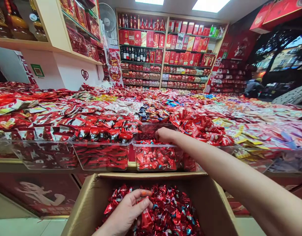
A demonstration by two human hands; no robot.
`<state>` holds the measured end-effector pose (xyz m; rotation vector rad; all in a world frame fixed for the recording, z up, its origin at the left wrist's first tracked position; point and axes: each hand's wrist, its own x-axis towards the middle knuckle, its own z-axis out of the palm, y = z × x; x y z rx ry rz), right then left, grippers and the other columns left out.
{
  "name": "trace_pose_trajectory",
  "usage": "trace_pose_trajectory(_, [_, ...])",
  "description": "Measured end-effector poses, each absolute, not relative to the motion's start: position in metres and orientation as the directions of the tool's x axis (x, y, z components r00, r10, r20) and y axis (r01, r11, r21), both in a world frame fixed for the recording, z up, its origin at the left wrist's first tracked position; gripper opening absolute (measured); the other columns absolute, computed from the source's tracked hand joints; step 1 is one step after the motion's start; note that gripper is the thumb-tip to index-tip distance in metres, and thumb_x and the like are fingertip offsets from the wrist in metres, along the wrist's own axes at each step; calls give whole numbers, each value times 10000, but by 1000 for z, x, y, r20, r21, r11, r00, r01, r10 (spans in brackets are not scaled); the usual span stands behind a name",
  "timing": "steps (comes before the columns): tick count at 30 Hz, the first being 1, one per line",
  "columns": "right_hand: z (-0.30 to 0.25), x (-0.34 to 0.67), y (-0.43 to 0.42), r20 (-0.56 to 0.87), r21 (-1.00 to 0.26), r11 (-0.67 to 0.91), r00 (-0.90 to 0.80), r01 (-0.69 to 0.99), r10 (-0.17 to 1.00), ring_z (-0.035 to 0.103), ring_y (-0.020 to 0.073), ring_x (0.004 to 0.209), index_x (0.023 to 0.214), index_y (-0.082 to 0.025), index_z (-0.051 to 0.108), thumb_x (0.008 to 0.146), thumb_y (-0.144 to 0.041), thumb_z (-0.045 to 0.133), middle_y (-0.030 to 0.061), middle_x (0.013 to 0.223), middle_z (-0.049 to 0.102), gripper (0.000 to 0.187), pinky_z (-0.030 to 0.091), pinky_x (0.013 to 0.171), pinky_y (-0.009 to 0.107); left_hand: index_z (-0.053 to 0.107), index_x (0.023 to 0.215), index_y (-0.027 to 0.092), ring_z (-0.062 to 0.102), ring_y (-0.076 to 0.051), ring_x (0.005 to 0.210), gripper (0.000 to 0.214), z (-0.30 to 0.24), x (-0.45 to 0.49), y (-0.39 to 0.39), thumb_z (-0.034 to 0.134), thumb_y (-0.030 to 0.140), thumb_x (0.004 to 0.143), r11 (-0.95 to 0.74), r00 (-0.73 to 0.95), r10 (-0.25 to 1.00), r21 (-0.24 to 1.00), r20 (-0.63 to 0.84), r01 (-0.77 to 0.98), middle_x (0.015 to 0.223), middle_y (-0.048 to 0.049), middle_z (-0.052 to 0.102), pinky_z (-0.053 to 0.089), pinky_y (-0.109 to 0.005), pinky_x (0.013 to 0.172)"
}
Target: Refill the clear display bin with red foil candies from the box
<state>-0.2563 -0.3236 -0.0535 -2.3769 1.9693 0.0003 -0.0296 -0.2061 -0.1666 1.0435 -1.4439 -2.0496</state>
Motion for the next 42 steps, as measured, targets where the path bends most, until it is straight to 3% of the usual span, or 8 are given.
trace_pose_trajectory(4, [-24, -242, -288, 269, -64, -252, 227, -965, -936, 518, 177, 860, 892, -112, 570, 770, -138, 382, 100, 915, 586, 226, 376, 751, 285, 580, 887, 186, 521, -77, 642, 272, -162, -28, -205, 655, 233, 629, -510, -626, -690, 858, -364, 64, 815, 3, 597, 403, -196, 590])
trace_pose_trajectory(8, [-37, -217, -209, 509, -272, -524, 341, -807, -790, 512, 105, 768, 893, -157, 539, 801, -183, 394, 25, 836, 581, 174, 391, 705, 220, 592, 754, 181, 548, -66, 617, 148, -162, -30, -208, 662, 188, 623, -542, -581, -736, 817, -349, 196, 705, 31, 602, 425, -194, 626])
trace_pose_trajectory(16, [-135, -206, -157, 159, -747, -248, 197, -617, -968, 486, 87, 559, 756, -158, 575, 772, -280, 481, 3, 650, 585, 155, 384, 522, 193, 586, 672, 168, 519, -42, 507, 90, -164, -37, -204, 661, 179, 624, -491, -541, -776, 848, -322, 200, 636, 43, 624, 399, -149, 505])
trace_pose_trajectory(24, [-139, -206, -154, 186, -821, -236, 147, -520, -971, 472, 82, 565, 736, -152, 517, 790, -270, 453, -1, 655, 571, 145, 382, 519, 185, 615, 698, 173, 565, -90, 689, 71, -169, -41, -202, 650, 179, 636, -505, -537, -791, 809, -293, 302, 778, 23, 638, 457, -204, 627])
trace_pose_trajectory(29, [-142, -208, -150, 348, -703, -406, 215, -584, -913, 506, 108, 699, 791, -171, 523, 807, -204, 422, 23, 781, 580, 108, 412, 648, 228, 566, 976, 205, 496, -76, 504, 339, -160, -42, -200, 472, 429, 740, -549, -583, -724, 819, -368, 165, 617, 12, 569, 357, -160, 403])
trace_pose_trajectory(32, [-142, -207, -149, 377, -673, -443, 240, -593, -895, 503, 128, 773, 781, -175, 512, 798, -184, 428, 37, 827, 568, 86, 413, 707, 261, 559, 976, 176, 477, -69, 474, 304, -158, -41, -201, 518, 347, 728, -560, -614, -687, 822, -388, 106, 615, -4, 569, 294, -142, 363])
trace_pose_trajectory(38, [-153, -198, -150, 143, -952, -140, 10, -274, -990, 529, 108, 708, 980, -182, 421, 750, -240, 501, 28, 834, 548, 250, 453, 599, 224, 541, 921, 197, 488, -78, 528, 231, -164, -41, -201, 568, 203, 692, -325, -580, -786, 941, -213, 95, 583, 25, 548, 337, -146, 416])
trace_pose_trajectory(42, [-156, -197, -151, 91, -984, -93, 21, -154, -996, 529, 98, 679, 994, -186, 413, 760, -222, 487, 4, 776, 551, 248, 443, 605, 224, 457, 1037, 236, 514, -86, 571, 403, -167, -42, -199, 604, 196, 664, -205, -579, -806, 975, -121, 82, 798, 4, 559, 373, -164, 437])
